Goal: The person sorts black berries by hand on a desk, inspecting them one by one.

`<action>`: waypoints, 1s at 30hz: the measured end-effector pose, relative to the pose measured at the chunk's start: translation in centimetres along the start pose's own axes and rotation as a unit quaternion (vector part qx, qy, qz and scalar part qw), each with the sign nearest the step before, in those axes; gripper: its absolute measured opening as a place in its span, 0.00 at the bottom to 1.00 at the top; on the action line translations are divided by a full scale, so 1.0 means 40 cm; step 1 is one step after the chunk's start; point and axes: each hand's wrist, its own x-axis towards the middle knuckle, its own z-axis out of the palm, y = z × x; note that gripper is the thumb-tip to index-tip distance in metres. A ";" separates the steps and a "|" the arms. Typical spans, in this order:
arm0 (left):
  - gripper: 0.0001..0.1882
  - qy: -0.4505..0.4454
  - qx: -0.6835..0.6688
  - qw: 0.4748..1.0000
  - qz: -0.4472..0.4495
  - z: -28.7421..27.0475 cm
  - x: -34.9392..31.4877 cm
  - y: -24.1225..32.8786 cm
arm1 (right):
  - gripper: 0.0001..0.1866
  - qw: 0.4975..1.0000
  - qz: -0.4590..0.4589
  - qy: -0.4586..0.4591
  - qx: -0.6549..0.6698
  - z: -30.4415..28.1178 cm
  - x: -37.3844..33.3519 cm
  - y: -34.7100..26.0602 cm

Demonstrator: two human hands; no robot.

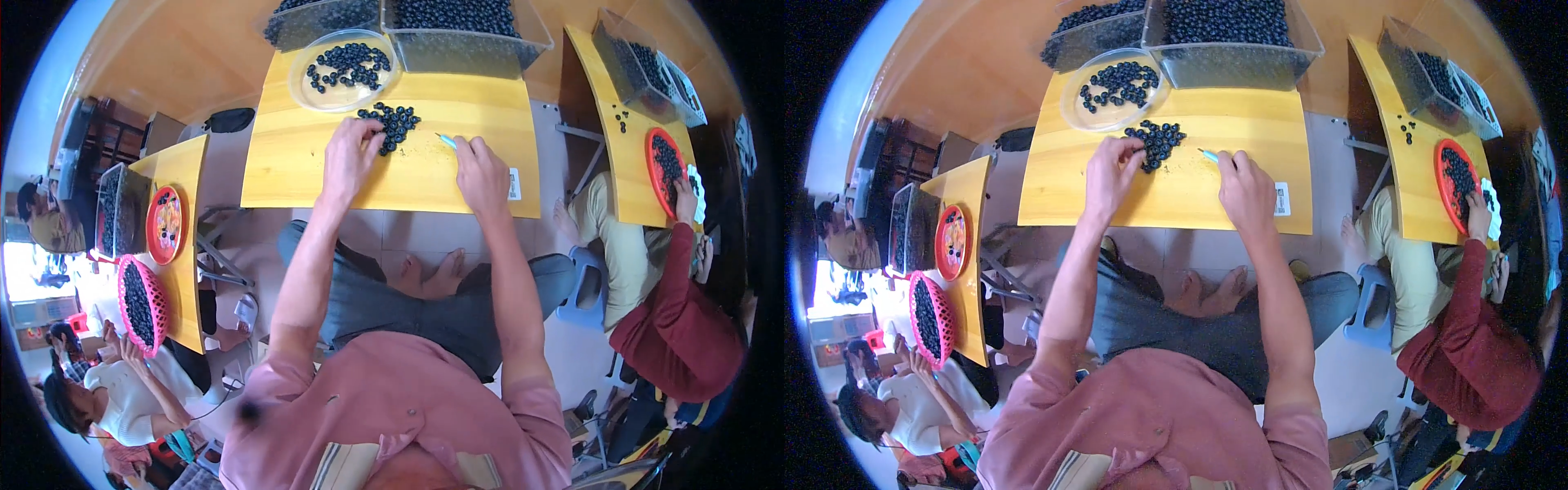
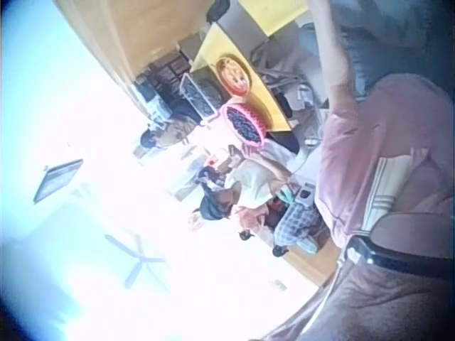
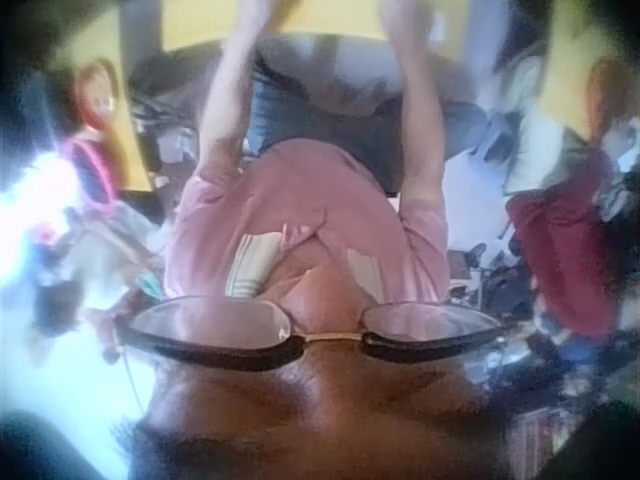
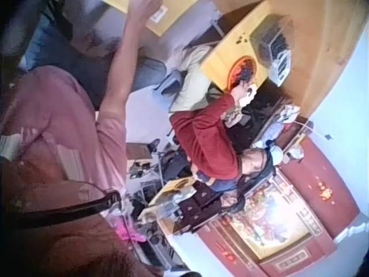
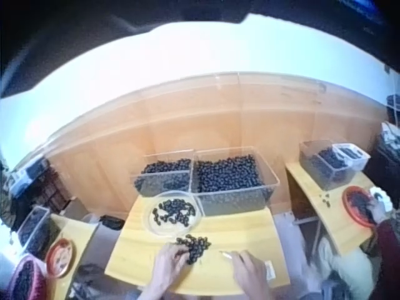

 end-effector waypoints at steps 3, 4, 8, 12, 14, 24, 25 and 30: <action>0.12 0.003 0.017 1.000 -0.011 0.027 -0.077 -0.007 | 0.13 1.000 -0.003 -0.017 -0.004 -0.005 0.001 -0.003; 0.12 0.010 0.027 0.999 -0.017 0.034 -0.090 -0.008 | 0.13 1.000 -0.001 -0.016 -0.006 -0.004 -0.001 -0.002; 0.12 -0.008 0.067 0.997 0.027 0.031 -0.089 -0.018 | 0.15 0.999 0.012 -0.034 -0.012 -0.006 -0.004 -0.004; 0.12 -0.034 0.006 0.998 -0.048 0.017 -0.090 -0.008 | 0.15 0.999 0.006 -0.033 -0.008 -0.005 -0.007 -0.003; 0.13 -0.050 0.048 0.998 -0.013 0.009 -0.084 -0.012 | 0.15 1.000 0.004 -0.028 -0.004 -0.008 -0.002 -0.006; 0.13 -0.068 0.072 0.994 0.035 -0.012 -0.084 -0.015 | 0.14 1.000 0.008 -0.029 -0.005 -0.009 0.001 -0.007; 0.13 -0.077 0.075 0.994 0.021 -0.013 -0.083 -0.021 | 0.14 1.000 0.004 -0.026 -0.002 -0.007 0.000 -0.005; 0.15 -0.078 0.072 0.994 -0.018 -0.010 -0.076 -0.008 | 0.14 1.000 0.002 -0.014 0.012 -0.011 0.000 -0.008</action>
